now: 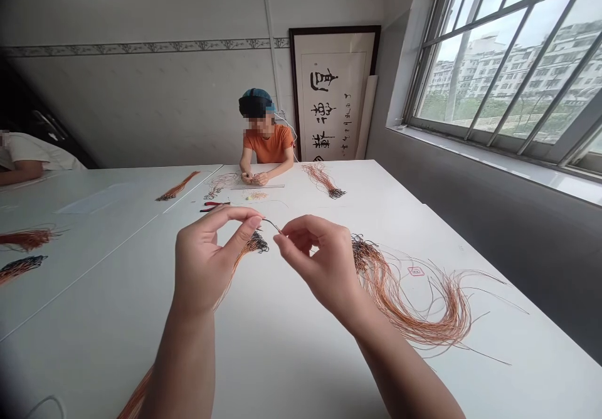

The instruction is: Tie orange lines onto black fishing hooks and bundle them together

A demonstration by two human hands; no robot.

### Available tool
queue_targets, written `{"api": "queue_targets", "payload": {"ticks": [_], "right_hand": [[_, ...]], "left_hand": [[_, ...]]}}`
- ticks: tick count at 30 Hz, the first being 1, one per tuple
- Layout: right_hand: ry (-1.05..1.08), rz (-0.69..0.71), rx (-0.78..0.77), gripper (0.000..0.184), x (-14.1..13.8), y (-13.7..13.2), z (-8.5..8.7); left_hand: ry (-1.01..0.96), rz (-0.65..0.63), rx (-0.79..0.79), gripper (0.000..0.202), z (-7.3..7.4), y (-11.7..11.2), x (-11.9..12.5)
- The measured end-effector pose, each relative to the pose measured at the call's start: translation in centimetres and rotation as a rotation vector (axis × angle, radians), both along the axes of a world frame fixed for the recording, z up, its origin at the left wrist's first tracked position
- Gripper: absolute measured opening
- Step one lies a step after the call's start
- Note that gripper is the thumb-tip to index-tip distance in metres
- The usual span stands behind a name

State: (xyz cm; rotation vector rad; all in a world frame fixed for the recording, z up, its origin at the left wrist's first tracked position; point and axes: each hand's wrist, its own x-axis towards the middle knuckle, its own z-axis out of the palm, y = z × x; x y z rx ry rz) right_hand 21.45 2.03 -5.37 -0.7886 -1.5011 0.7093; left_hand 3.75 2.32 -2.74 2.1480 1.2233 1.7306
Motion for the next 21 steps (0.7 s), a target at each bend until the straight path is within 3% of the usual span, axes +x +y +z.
{"api": "queue_targets", "payload": {"ticks": [6, 12, 17, 21], "right_hand": [[-0.060, -0.194, 0.230, 0.013, -0.7, -0.6, -0.1], [-0.083, -0.281, 0.321, 0.016, -0.7, -0.7, 0.0], [-0.062, -0.216, 0.275, 0.013, -0.3, -0.6, -0.1], [0.072, -0.012, 0.086, 0.009, 0.6, -0.7, 0.2]], "left_hand": [[0.020, -0.017, 0.066, 0.009, 0.1, 0.0, 0.3], [0.079, -0.032, 0.097, 0.008, 0.1, 0.2, 0.0], [0.132, -0.069, 0.158, 0.009, 0.3, 0.4, -0.3], [0.130, -0.099, 0.168, 0.010, 0.2, 0.5, -0.4]]}}
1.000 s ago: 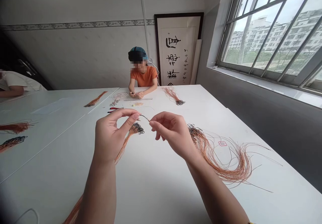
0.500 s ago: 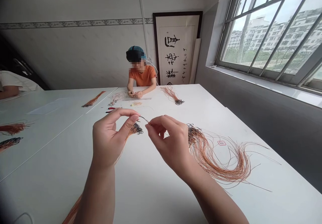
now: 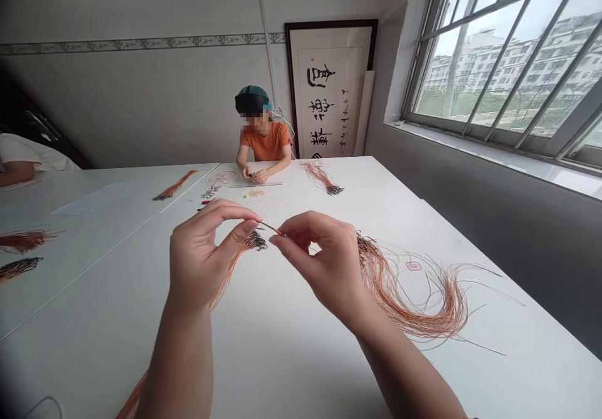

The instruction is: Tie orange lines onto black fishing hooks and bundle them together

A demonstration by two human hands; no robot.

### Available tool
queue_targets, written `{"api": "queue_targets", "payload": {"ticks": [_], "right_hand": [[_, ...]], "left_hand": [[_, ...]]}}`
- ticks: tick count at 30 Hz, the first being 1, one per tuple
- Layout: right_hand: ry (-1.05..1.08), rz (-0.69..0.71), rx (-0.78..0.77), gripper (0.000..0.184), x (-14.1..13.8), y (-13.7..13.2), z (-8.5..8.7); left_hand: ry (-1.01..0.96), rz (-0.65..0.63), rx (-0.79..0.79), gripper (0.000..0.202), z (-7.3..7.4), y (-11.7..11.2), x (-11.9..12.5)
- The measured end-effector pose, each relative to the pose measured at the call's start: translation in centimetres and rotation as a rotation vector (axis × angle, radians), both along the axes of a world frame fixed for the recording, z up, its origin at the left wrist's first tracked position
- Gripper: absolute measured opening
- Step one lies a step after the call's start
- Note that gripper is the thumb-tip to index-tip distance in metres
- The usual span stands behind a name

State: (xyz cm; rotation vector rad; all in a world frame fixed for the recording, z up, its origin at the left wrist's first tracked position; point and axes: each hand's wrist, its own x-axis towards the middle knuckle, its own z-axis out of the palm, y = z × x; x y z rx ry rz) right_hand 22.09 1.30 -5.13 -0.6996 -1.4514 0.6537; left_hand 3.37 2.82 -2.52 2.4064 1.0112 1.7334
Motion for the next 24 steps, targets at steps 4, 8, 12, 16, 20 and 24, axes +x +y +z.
{"api": "queue_targets", "payload": {"ticks": [4, 8, 12, 16, 20, 24], "right_hand": [[0.079, 0.197, -0.145, 0.014, 0.9, 0.1, 0.6], [0.075, 0.260, -0.189, 0.013, 1.1, 0.3, 0.8], [0.059, 0.230, -0.180, 0.013, 0.8, 0.0, 0.6], [0.041, 0.120, -0.097, 0.012, 0.5, -0.6, 0.6], [-0.010, 0.042, 0.010, 0.015, 0.4, -1.1, 0.6], [-0.059, -0.058, 0.108, 0.019, 0.2, -1.2, 0.5]], "left_hand": [[-0.039, -0.010, 0.005, 0.010, -0.2, 0.2, 0.2], [-0.063, -0.026, 0.058, 0.013, -0.4, 0.3, 0.4], [-0.049, -0.004, 0.120, 0.011, -0.4, 0.4, 0.5], [-0.022, -0.002, 0.153, 0.011, -0.4, 0.4, 0.6], [-0.006, -0.023, 0.157, 0.014, -0.4, 0.2, 0.6], [0.010, -0.019, 0.151, 0.013, -0.4, 0.2, 0.5]]}}
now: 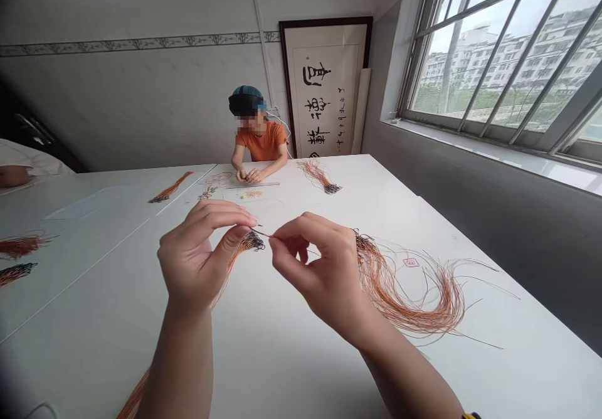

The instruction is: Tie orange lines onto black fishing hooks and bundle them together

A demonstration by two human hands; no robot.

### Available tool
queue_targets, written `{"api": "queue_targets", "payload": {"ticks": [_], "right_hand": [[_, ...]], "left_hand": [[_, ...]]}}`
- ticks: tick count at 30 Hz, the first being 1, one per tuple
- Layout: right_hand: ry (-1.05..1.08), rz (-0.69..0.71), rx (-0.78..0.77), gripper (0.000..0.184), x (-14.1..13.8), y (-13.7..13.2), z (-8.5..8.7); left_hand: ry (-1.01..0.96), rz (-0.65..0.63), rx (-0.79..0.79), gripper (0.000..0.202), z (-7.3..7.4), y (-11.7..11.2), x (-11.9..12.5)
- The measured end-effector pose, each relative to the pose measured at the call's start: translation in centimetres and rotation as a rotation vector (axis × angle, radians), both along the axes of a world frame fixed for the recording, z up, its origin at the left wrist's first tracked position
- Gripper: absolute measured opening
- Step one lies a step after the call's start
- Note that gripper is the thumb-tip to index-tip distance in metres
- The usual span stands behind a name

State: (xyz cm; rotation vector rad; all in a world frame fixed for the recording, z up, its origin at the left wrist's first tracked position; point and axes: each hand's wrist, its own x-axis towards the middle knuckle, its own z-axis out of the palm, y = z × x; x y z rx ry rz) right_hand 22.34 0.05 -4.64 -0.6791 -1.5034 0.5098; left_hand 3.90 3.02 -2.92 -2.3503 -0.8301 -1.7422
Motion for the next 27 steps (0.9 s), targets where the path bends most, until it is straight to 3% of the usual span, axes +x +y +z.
{"api": "queue_targets", "payload": {"ticks": [10, 15, 20, 27], "right_hand": [[-0.107, -0.140, 0.244, 0.018, 0.1, 0.3, -0.2], [-0.147, -0.246, 0.397, 0.020, 0.0, 0.6, -0.4], [-0.153, -0.235, 0.406, 0.021, 0.0, 0.8, -0.4], [-0.144, -0.156, 0.321, 0.016, -0.2, 1.1, -0.4]], "left_hand": [[0.020, -0.055, 0.013, 0.022, 0.5, -0.5, -0.1], [-0.197, -0.031, -0.218, 0.025, 0.5, -1.1, 0.0], [-0.203, -0.086, -0.337, 0.007, 0.4, -1.2, 0.0], [-0.254, -0.089, -0.346, 0.013, 0.4, -1.3, 0.3]]}}
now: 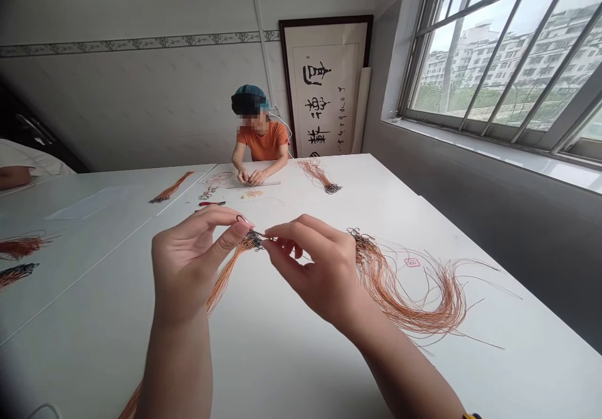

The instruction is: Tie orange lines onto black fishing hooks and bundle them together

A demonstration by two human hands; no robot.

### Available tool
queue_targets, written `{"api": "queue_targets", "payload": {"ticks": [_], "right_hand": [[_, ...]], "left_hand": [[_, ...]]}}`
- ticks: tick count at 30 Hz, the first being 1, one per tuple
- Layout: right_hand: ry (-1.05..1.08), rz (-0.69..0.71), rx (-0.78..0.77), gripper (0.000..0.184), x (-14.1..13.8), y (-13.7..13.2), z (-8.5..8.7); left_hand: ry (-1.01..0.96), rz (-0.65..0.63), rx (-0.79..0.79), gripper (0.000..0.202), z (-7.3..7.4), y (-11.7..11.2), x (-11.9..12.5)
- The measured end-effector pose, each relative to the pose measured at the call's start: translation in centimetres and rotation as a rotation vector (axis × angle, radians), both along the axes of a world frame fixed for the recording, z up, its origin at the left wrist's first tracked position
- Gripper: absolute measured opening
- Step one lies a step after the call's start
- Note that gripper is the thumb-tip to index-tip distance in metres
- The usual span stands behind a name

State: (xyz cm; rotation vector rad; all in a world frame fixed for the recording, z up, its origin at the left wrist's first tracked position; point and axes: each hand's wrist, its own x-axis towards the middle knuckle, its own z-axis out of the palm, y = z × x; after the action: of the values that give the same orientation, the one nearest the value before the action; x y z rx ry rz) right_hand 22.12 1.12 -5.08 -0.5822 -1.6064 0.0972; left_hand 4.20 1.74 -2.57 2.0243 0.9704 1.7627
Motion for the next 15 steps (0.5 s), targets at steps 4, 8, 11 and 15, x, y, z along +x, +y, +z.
{"api": "queue_targets", "payload": {"ticks": [4, 8, 11, 15], "right_hand": [[0.044, -0.014, 0.069, 0.019, -0.29, 0.19, 0.09], [0.033, -0.031, 0.090, 0.019, -0.42, 0.08, 0.21], [0.026, -0.056, 0.105, 0.019, -0.53, 0.03, 0.21], [0.007, -0.117, 0.144, 0.020, -0.67, 0.26, 0.06]], "left_hand": [[-0.004, 0.003, -0.018, 0.014, -0.05, 0.17, -0.01], [0.019, -0.002, 0.007, 0.014, -0.12, 0.34, -0.01], [0.040, 0.010, 0.029, 0.014, -0.19, 0.34, 0.00], [0.064, 0.008, 0.047, 0.013, -0.31, 0.29, 0.00]]}}
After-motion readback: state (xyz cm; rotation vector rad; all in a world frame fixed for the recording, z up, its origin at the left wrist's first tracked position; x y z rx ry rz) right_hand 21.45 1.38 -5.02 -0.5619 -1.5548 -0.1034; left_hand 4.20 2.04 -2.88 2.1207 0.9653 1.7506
